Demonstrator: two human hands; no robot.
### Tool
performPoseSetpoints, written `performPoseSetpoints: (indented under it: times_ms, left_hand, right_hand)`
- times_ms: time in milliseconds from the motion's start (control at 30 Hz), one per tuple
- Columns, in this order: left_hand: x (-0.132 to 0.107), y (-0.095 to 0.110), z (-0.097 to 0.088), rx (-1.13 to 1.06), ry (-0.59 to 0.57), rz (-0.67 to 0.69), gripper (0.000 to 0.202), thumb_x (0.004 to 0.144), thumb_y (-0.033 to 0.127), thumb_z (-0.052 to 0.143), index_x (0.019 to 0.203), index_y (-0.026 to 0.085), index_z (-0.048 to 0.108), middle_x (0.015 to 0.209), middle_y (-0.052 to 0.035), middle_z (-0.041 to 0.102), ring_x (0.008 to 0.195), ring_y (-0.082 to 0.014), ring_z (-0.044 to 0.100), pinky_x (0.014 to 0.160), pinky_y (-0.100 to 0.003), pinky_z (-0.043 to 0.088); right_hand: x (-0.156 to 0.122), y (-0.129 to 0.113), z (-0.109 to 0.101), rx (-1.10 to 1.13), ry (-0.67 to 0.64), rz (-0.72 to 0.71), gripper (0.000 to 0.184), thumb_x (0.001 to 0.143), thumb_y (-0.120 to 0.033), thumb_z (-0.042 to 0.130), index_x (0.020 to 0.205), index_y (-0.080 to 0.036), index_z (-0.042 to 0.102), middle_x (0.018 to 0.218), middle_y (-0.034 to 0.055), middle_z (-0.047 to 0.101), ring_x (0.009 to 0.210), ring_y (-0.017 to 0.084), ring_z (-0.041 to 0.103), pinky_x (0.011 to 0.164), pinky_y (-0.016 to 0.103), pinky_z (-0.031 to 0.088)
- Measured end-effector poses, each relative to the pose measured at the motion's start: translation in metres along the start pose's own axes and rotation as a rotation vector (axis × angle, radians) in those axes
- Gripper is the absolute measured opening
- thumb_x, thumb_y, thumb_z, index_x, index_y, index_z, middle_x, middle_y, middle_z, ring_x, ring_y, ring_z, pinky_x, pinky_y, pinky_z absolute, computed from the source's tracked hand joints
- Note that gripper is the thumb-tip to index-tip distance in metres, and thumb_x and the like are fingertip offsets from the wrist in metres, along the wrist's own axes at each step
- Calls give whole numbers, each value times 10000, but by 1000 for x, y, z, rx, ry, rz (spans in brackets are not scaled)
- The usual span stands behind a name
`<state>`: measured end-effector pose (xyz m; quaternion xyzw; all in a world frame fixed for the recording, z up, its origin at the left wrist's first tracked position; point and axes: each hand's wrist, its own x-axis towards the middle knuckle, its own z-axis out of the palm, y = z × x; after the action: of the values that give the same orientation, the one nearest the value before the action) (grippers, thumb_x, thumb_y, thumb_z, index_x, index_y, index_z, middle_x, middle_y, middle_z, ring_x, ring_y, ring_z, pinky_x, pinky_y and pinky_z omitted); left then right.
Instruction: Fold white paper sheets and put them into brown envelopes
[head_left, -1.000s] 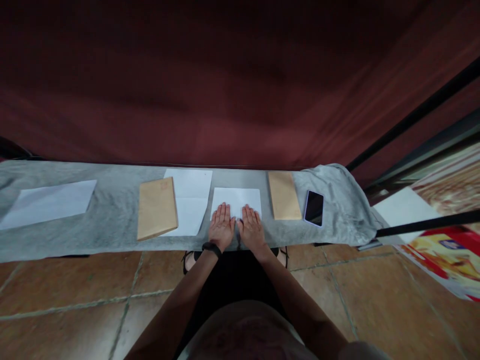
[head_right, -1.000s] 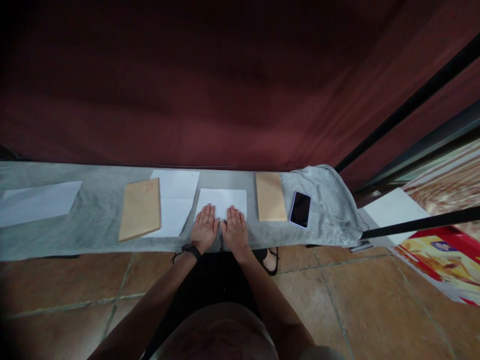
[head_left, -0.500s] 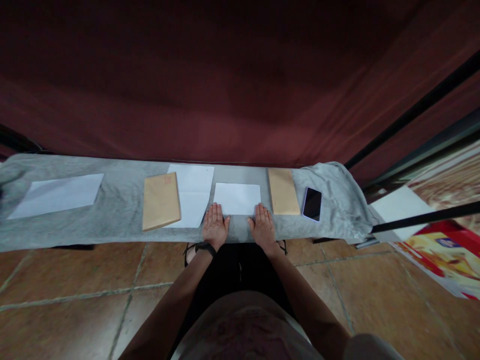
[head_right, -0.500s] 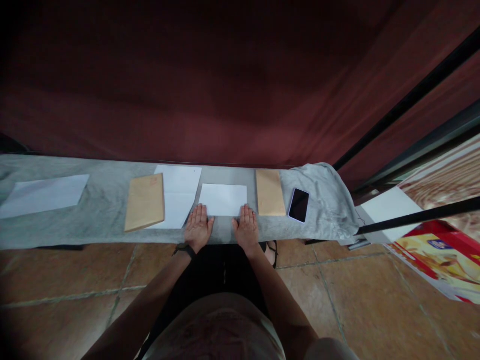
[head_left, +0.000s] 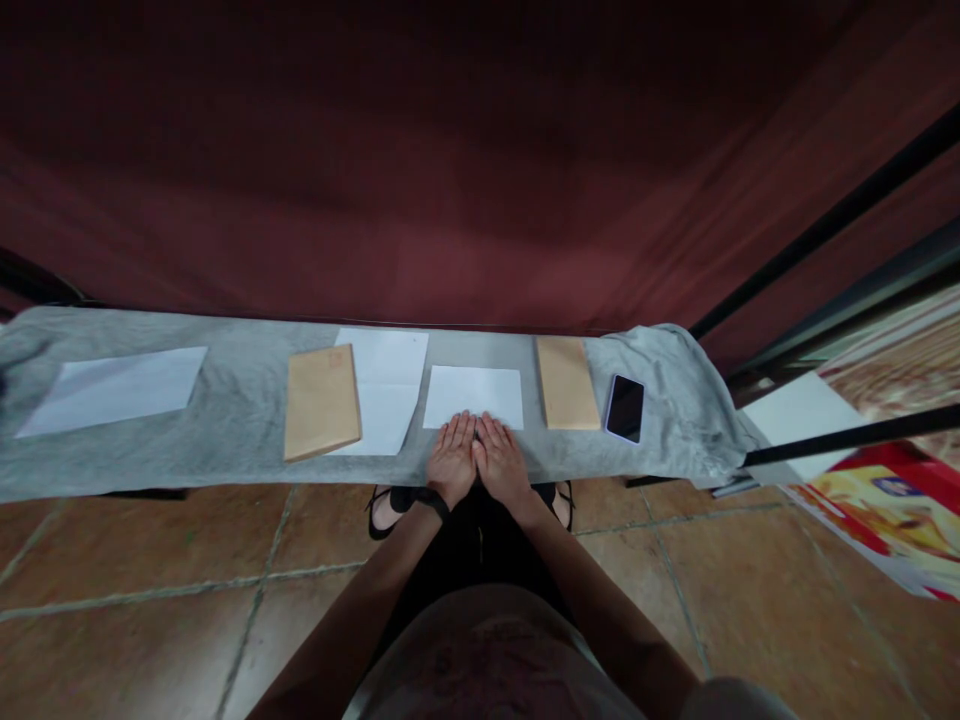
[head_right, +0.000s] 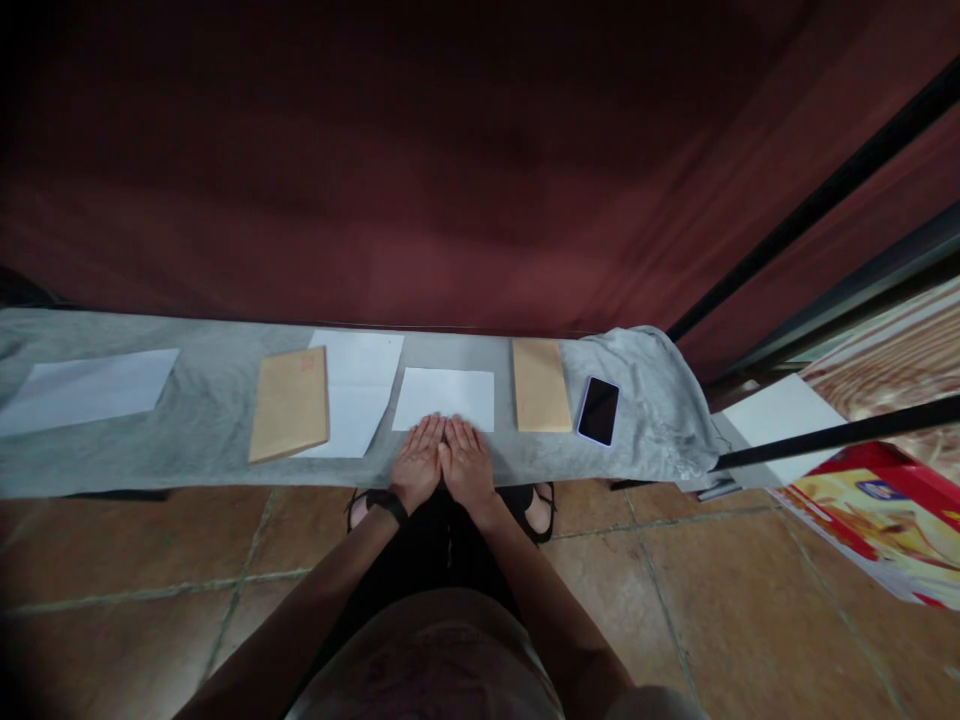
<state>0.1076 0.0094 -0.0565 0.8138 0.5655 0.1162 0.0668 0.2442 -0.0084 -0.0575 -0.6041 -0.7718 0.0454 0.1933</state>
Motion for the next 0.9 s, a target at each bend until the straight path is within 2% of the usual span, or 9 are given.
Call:
performPoseSetpoints:
  times_ms: [100,367,467,567,700,800,900]
  left_hand:
    - [-3,-3,-1,11,-10,-20,581,988,255,312,1535,62,340,1609,-144,326,1516,-237,238,1248,-424,196]
    - [-17,-17,-5,-39,101,-147,617,1003,375,303,1520,41,344,1589,-203,339,1513,-291,242,1225,-506,238]
    - [-11,-16,-5,-41,137,-181,616,1005,371,298,1511,22,352,1581,-214,353,1510,-294,249,1231,-497,224]
    - [13,-14,-5,-68,110,-117,594,1012,341,276,1530,57,333,1602,-168,336,1517,-252,236,1242,-452,218]
    - [65,-16,-1,-83,-19,-6,576,1002,279,258,1532,70,346,1614,-126,329,1526,-230,205,1250,-425,192]
    - [95,-24,6,-68,-56,-19,579,982,246,272,1534,91,358,1615,-118,326,1526,-245,202,1245,-452,189]
    - [107,-33,11,-53,-22,-46,591,981,272,287,1544,98,340,1614,-122,327,1527,-246,203,1244,-459,182]
  right_hand:
    - [-3,2,3,-27,-7,4,524,1057,-342,341,1517,-95,388,1561,133,415,1466,238,360,1209,437,286]
    - [-20,29,0,-127,69,128,597,1048,-397,361,1537,-56,332,1576,195,365,1456,288,370,1191,479,307]
    - [-15,32,-2,-121,88,168,585,1051,-381,338,1531,-47,342,1560,208,390,1449,306,379,1188,506,300]
    - [9,31,-4,-77,44,156,557,1055,-334,306,1546,-73,320,1575,178,378,1464,284,355,1196,499,290]
    - [60,26,3,-21,-74,76,518,1063,-306,262,1535,-120,362,1597,110,361,1493,222,303,1222,439,260]
    - [91,28,13,-27,-115,76,497,1065,-301,257,1505,-145,428,1585,98,385,1481,222,330,1221,446,258]
    - [106,37,23,-49,-86,96,501,1058,-336,305,1509,-151,424,1591,103,369,1474,246,345,1218,469,256]
